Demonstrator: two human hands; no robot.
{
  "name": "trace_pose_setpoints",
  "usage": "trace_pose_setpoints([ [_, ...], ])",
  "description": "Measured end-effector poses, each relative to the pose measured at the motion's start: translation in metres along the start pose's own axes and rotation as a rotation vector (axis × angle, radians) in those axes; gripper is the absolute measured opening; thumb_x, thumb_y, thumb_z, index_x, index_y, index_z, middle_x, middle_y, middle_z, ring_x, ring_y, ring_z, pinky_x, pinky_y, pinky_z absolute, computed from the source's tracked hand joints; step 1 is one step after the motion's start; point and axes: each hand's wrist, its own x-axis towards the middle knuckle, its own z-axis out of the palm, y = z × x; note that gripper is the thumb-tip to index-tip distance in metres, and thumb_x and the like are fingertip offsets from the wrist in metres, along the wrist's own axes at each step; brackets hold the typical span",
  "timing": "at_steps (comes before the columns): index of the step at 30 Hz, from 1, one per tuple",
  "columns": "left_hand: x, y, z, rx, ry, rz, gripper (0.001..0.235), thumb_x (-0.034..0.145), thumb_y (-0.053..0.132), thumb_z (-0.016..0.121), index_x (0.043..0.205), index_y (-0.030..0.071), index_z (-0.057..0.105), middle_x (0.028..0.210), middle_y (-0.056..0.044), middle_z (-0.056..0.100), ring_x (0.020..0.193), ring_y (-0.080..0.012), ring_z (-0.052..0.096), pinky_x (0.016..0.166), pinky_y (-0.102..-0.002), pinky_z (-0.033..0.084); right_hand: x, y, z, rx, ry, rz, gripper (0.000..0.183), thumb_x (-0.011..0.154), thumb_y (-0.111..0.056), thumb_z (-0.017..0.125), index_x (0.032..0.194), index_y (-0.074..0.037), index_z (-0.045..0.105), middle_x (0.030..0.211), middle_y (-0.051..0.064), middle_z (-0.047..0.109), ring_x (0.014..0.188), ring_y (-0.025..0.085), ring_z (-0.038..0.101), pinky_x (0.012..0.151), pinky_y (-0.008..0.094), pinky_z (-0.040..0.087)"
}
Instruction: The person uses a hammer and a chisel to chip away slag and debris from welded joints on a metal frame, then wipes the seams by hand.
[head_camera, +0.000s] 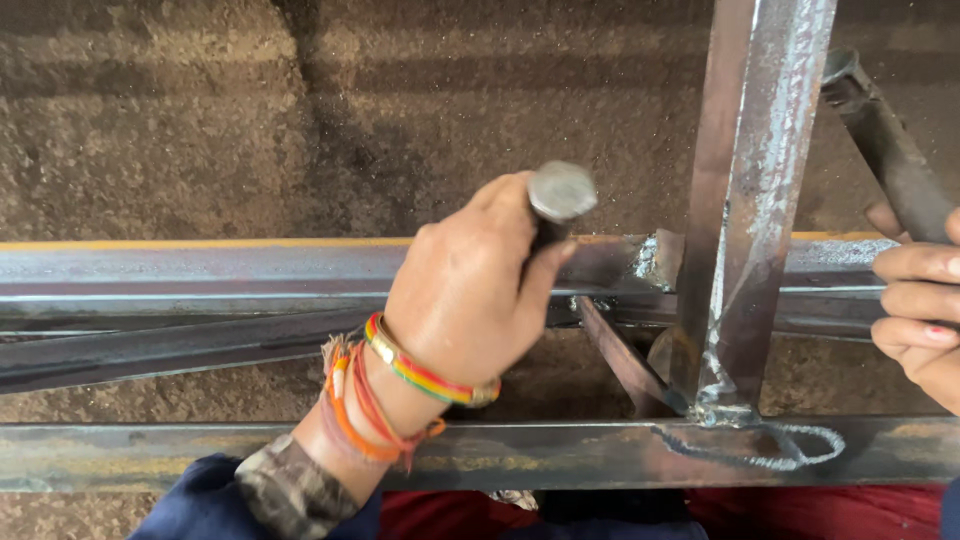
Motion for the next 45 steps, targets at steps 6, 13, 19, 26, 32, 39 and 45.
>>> trace_pose_setpoints([
  [6,0.009,-0.025,-0.014,0.015,0.059,-0.342,0.046,0.081,0.025,0.089,0.108,0.003,0.059,0.086,-0.010,0.075,0.074,-0.0226,0.077,0.063,-0.035,0.061,-0.001,-0.003,-0.014,0.016,-0.049,-0.053,0.044,0.123,-0.020,0.040,0.155,0.010,0.039,0.099,0.004,0.060,0.075,0.012,0.056,0.069,0.032,0.046],
  [13,-0.002,-0.058,-0.057,0.027,0.060,-0.542,0.043,0.084,0.021,0.084,0.108,0.004,0.053,0.083,-0.005,0.071,0.067,-0.0095,0.070,0.053,-0.023,0.056,-0.010,0.007,0.006,-0.052,0.058,-0.078,0.042,0.122,-0.022,0.043,0.152,0.007,0.043,0.088,0.004,0.057,0.064,0.015,0.053,0.060,0.032,0.044],
  [19,-0.014,-0.091,-0.085,-0.063,-0.175,-0.950,0.036,0.084,0.031,0.080,0.100,0.002,0.065,0.070,-0.012,0.071,0.056,-0.0179,0.063,0.049,-0.031,0.049,-0.011,0.011,0.020,-0.109,0.154,-0.069,0.039,0.120,-0.025,0.045,0.148,0.002,0.049,0.082,-0.001,0.055,0.059,0.011,0.051,0.056,0.031,0.042],
  [26,0.023,-0.073,-0.011,0.220,-0.447,-0.651,0.068,0.083,0.067,0.067,0.104,0.003,0.070,0.089,-0.017,0.074,0.087,-0.0308,0.073,0.078,-0.043,0.058,-0.007,0.019,0.024,-0.080,0.077,-0.077,0.041,0.122,-0.020,0.041,0.154,0.006,0.044,0.088,-0.001,0.055,0.065,0.009,0.055,0.065,0.029,0.043],
  [32,0.020,-0.083,-0.023,0.341,-0.588,-0.621,0.076,0.089,0.072,0.061,0.110,-0.001,0.068,0.094,-0.023,0.072,0.088,-0.0358,0.069,0.080,-0.048,0.055,0.003,0.038,0.042,0.046,-0.067,-0.026,0.044,0.116,-0.014,0.037,0.149,0.014,0.040,0.093,0.006,0.054,0.065,0.010,0.058,0.072,0.033,0.044],
  [39,0.008,-0.063,-0.081,0.408,-0.541,-0.883,0.066,0.090,0.067,0.063,0.104,0.003,0.071,0.086,-0.022,0.076,0.080,-0.0314,0.076,0.072,-0.043,0.060,0.003,0.041,0.055,-0.016,-0.059,-0.062,0.045,0.116,-0.012,0.035,0.152,0.014,0.039,0.091,0.006,0.053,0.064,0.010,0.058,0.070,0.033,0.044],
  [45,-0.011,-0.028,0.001,0.217,-0.242,-0.367,0.046,0.090,0.047,0.072,0.099,0.004,0.059,0.069,-0.022,0.069,0.071,-0.0444,0.070,0.062,-0.051,0.054,0.000,0.043,0.060,-0.275,0.201,-0.184,0.037,0.120,-0.019,0.041,0.144,0.008,0.049,0.089,-0.006,0.052,0.061,-0.001,0.051,0.064,0.023,0.040],
])
